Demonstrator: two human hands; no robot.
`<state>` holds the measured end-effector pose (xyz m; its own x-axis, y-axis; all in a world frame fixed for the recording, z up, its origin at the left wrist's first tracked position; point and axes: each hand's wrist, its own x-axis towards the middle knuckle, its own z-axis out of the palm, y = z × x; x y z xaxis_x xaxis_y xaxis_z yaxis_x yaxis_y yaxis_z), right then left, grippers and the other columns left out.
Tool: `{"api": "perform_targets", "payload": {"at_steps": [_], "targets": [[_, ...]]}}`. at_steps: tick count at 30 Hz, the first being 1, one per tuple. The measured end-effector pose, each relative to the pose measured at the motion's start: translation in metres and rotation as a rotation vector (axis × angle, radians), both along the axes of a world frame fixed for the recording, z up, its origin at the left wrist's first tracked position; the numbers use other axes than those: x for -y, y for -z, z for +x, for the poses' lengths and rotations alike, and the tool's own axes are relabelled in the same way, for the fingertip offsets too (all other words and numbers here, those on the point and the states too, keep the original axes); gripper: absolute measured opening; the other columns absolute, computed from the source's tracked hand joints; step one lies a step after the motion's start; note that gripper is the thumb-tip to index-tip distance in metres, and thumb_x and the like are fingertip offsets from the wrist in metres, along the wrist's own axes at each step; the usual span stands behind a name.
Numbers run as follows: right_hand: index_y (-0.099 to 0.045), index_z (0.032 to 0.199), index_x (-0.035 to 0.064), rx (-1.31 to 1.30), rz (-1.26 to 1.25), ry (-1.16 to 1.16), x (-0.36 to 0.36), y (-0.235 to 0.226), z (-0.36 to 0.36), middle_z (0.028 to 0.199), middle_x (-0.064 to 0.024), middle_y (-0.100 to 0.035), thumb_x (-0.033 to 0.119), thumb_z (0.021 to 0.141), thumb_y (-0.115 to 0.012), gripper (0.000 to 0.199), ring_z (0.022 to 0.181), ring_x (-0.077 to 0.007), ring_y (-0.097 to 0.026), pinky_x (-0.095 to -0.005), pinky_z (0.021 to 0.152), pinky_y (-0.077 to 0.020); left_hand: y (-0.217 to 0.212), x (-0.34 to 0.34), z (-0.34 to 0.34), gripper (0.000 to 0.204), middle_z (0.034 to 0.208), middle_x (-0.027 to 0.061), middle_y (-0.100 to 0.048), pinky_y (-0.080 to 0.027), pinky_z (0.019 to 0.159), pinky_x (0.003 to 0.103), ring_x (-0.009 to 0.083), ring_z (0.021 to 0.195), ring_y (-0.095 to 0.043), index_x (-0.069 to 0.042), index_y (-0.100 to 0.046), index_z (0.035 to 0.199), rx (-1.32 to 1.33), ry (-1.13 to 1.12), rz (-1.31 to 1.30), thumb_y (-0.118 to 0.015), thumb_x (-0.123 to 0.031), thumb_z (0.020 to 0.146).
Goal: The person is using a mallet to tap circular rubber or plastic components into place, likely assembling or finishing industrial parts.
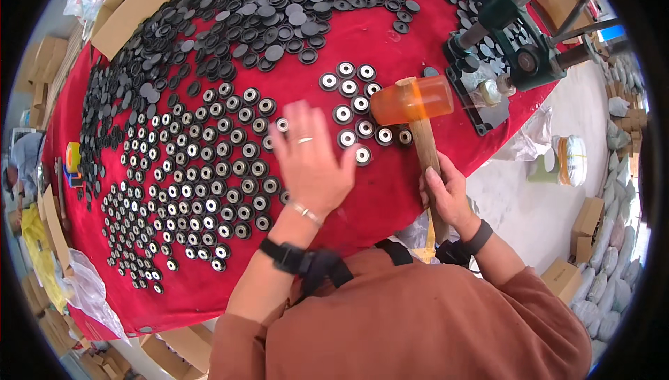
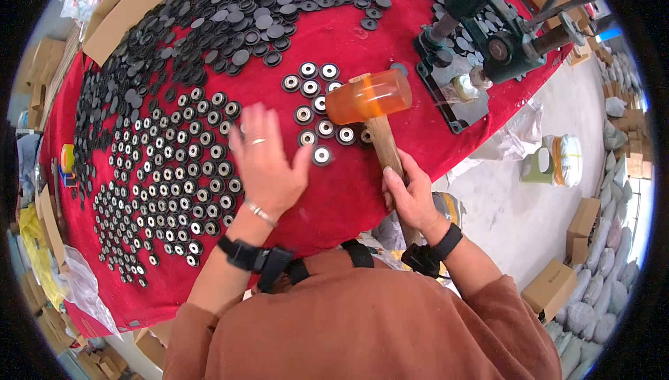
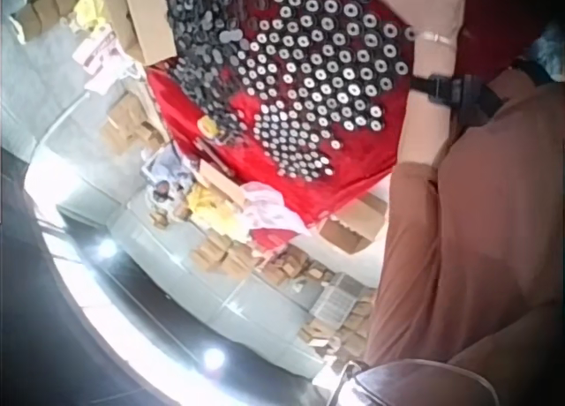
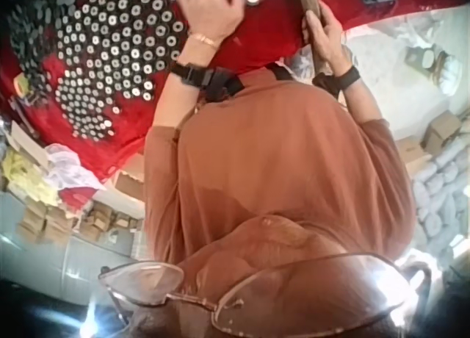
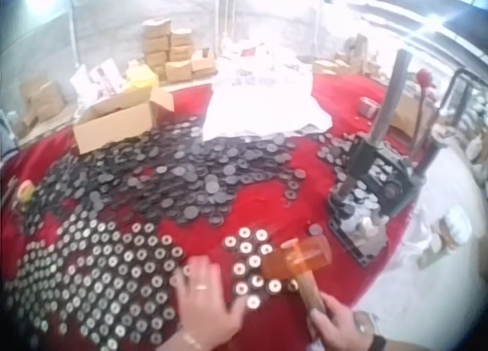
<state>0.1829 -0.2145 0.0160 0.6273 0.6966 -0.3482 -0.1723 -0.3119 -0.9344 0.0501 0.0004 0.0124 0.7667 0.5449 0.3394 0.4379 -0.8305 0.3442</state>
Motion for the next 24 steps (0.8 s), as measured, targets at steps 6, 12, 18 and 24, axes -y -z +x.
{"api": "perform_targets", "payload": {"at_steps": [6, 12, 18, 24], "targets": [[-0.034, 0.147, 0.0062, 0.016, -0.008, -0.06, -0.018, -0.018, -0.025, 0.077, -0.0016, -0.055, 0.018, 0.099, -0.051, 0.052, 0.055, -0.0076, -0.052, -0.023, 0.051, -0.0449, 0.011, -0.006, -0.048, 0.077, 0.142, 0.0337, -0.037, -0.017, 0.114, 0.056, 0.0442, 0.138, -0.03, 0.014, -0.039, 0.135, -0.267, -0.103, 0.005, -0.061, -0.042, 0.087], [-0.033, 0.149, 0.0079, 0.586, 0.021, -0.326, -0.072, -0.059, -0.05, 0.097, -0.0185, -0.064, 0.008, 0.094, -0.055, 0.058, 0.085, -0.0297, -0.062, -0.0356, 0.078, -0.0499, -0.026, -0.01, -0.087, 0.063, 0.144, 0.0231, -0.042, -0.023, 0.114, 0.055, 0.0372, 0.137, -0.036, 0.006, -0.043, 0.136, 0.013, 0.127, -0.15, -0.067, -0.018, 0.083], [-0.032, 0.148, 0.0151, 0.949, -0.129, -0.431, -0.107, -0.063, -0.061, 0.085, -0.0211, -0.058, 0.016, 0.095, -0.054, 0.058, 0.077, -0.0382, -0.061, -0.0446, 0.072, -0.0512, -0.023, -0.007, -0.22, 0.052, 0.135, 0.0236, -0.05, -0.03, 0.11, 0.056, 0.0404, 0.131, -0.044, 0.005, -0.052, 0.125, -0.008, 0.176, -0.053, -0.066, -0.016, 0.08], [-0.03, 0.149, 0.019, 1.025, -0.22, -0.509, -0.121, -0.054, -0.059, 0.081, -0.0254, -0.058, 0.021, 0.097, -0.051, 0.057, 0.072, -0.043, -0.06, -0.0502, 0.067, -0.05, 0.02, 0.005, -0.305, 0.059, 0.144, 0.0265, -0.04, -0.02, 0.114, 0.058, 0.0435, 0.137, -0.034, 0.006, -0.043, 0.133, -0.101, 0.004, -0.003, -0.061, -0.021, 0.084]]}}
